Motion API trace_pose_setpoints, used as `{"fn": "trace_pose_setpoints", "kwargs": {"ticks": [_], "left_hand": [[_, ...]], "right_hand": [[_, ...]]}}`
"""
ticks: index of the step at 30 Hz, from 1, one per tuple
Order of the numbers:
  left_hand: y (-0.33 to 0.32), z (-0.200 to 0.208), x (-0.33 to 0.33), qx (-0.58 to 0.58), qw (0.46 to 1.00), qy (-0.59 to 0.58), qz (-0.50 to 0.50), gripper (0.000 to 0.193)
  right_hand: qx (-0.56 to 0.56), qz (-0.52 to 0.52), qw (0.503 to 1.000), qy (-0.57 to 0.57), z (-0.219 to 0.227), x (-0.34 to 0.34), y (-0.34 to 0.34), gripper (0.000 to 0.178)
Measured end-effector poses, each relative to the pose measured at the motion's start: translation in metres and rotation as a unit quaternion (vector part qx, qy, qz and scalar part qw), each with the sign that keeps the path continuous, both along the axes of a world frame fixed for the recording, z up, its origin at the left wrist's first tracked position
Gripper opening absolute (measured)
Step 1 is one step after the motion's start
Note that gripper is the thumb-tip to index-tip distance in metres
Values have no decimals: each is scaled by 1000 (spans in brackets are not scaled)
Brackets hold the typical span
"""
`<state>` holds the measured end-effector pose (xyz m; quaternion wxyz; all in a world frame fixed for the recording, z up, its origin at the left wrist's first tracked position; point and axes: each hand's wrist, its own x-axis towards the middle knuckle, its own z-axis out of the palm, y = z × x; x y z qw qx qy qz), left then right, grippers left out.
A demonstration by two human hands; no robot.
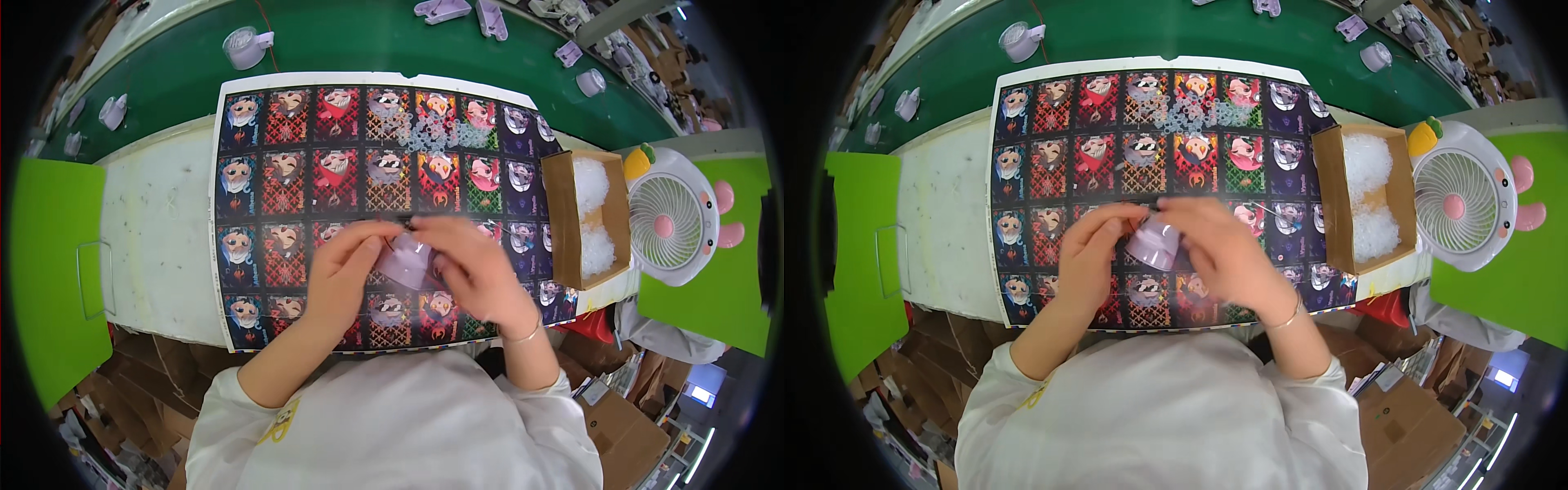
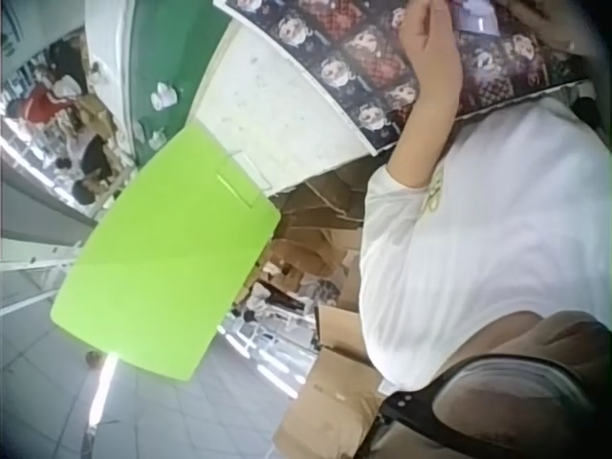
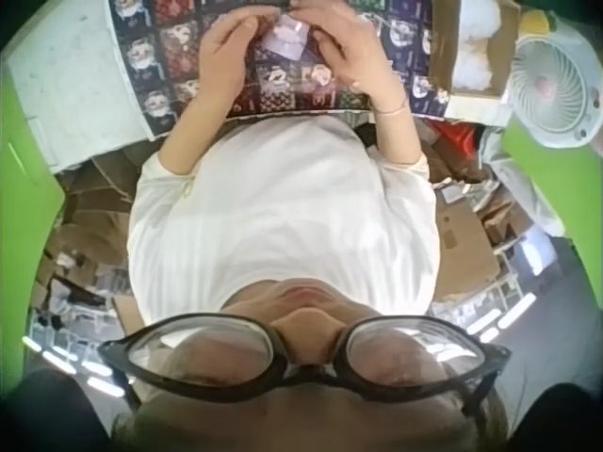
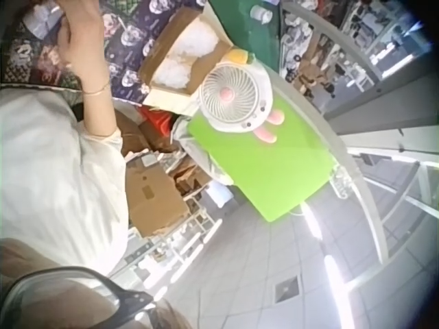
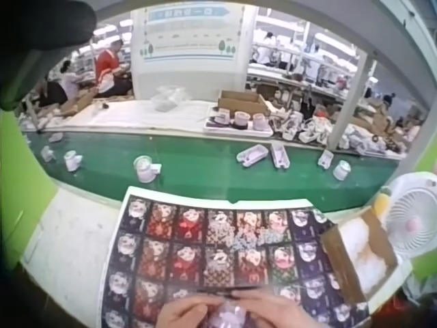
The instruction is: The person inserts small metal components into plastic housings by hand at an assembly line station.
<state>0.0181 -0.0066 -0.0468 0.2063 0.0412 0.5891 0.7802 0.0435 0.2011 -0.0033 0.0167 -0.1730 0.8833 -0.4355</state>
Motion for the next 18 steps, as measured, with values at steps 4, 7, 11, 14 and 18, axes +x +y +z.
{"fn": "trace_pose_setpoints", "kwargs": {"ticks": [4, 7, 11, 14, 18], "left_hand": [[-6, 5, 10, -36, 985, 158, 57, 22], [-1, 22, 1, -105, 909, 400, 54, 28], [8, 28, 1, -119, 863, 491, 16, 41], [14, 30, -5, -116, 834, 539, 13, 45], [16, 37, -9, -109, 885, 452, -7, 38]], "right_hand": [[61, -142, 985, 76, -16, -46, 7, 23], [114, -162, 977, 79, -23, -74, 8, 13], [242, -157, 946, 148, -44, -89, 5, 13], [255, -161, 940, 157, -48, -90, 4, 12], [134, -197, 964, 120, -33, -83, 7, 9]]}}
